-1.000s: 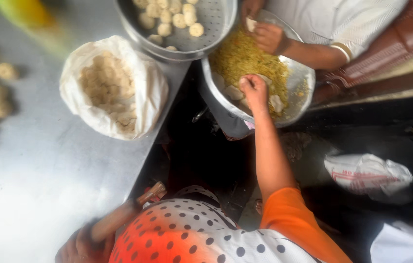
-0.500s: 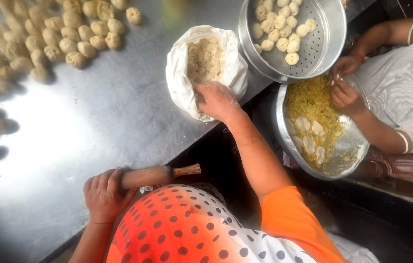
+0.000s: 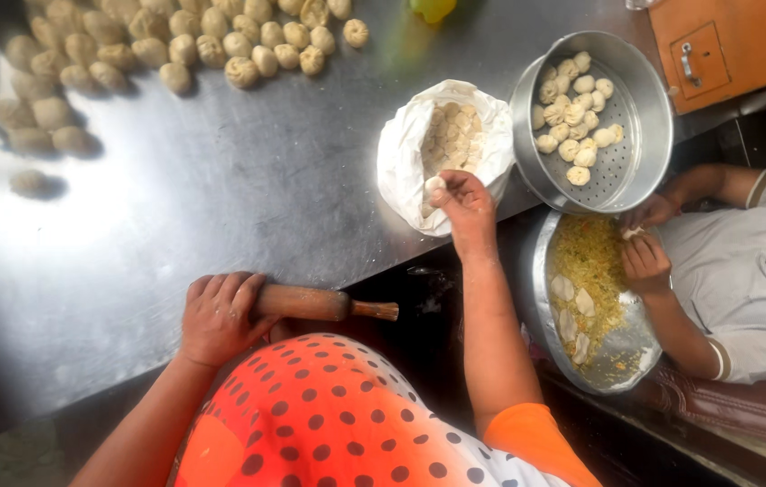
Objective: The person flattens small dough balls into circular wrappers using a rolling pin on a metal table. They then hand the wrappers to a coworker who fills them with a mixture and places the finished dumplings into a steamer.
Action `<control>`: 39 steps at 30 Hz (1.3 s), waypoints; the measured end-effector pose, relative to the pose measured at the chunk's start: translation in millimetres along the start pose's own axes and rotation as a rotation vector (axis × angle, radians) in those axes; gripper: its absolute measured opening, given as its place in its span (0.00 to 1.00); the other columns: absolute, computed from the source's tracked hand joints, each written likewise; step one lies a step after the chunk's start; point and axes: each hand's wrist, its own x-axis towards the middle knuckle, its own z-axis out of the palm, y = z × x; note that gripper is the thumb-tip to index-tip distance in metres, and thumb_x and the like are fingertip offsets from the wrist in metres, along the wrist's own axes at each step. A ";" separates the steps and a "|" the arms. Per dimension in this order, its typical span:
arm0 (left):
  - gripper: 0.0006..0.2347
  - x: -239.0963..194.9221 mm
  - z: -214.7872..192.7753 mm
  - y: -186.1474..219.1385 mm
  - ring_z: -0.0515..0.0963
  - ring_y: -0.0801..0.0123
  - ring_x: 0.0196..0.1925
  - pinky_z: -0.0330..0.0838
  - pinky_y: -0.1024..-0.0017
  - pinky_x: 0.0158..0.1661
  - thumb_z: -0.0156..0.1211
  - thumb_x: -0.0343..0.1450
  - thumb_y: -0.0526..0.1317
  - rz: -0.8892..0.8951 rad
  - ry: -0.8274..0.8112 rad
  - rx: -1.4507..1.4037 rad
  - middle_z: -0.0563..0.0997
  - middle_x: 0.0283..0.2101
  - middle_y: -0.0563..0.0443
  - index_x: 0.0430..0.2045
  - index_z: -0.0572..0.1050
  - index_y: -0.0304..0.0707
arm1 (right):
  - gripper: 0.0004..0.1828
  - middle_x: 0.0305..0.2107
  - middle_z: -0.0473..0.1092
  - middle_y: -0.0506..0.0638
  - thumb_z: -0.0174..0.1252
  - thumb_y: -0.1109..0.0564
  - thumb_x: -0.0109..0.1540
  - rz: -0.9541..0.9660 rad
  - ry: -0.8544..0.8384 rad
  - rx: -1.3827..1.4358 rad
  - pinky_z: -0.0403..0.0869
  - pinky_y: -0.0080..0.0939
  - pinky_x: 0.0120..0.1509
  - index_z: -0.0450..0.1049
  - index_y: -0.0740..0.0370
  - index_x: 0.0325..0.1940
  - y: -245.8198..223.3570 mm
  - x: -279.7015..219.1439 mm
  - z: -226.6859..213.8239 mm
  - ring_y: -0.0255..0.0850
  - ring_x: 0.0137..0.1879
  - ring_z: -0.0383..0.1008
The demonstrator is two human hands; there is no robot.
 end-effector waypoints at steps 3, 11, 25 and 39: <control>0.24 -5.3 -3.5 0.0 0.78 0.59 0.46 0.67 0.57 0.52 0.69 0.61 0.53 -0.007 0.008 -0.019 0.79 0.43 0.52 0.46 0.76 0.40 | 0.12 0.42 0.76 0.47 0.63 0.66 0.63 0.055 -0.282 -0.145 0.76 0.35 0.55 0.75 0.62 0.51 14.1 -32.5 70.3 0.35 0.47 0.76; 0.25 -14.0 -5.4 -10.1 0.77 0.57 0.47 0.66 0.58 0.52 0.71 0.59 0.52 0.016 0.017 -0.073 0.79 0.44 0.50 0.46 0.75 0.38 | 0.07 0.41 0.76 0.51 0.62 0.55 0.64 -0.523 -0.619 -1.015 0.74 0.49 0.54 0.79 0.60 0.43 26.1 -71.9 179.8 0.52 0.50 0.75; 0.26 -26.3 2.8 -24.4 0.76 0.56 0.47 0.66 0.58 0.52 0.72 0.60 0.53 0.049 0.016 -0.109 0.77 0.44 0.47 0.46 0.75 0.36 | 0.54 0.78 0.28 0.60 0.37 0.19 0.64 -0.329 -0.754 -1.710 0.27 0.69 0.80 0.30 0.50 0.82 81.7 -30.6 236.9 0.58 0.83 0.24; 0.24 5.7 -15.4 -20.1 0.76 0.57 0.45 0.67 0.58 0.45 0.71 0.64 0.56 -0.169 -0.181 -0.039 0.77 0.41 0.49 0.46 0.77 0.38 | 0.34 0.47 0.75 0.51 0.46 0.27 0.66 -0.223 -0.491 -1.216 0.74 0.53 0.62 0.78 0.56 0.52 23.4 -72.9 145.6 0.50 0.57 0.75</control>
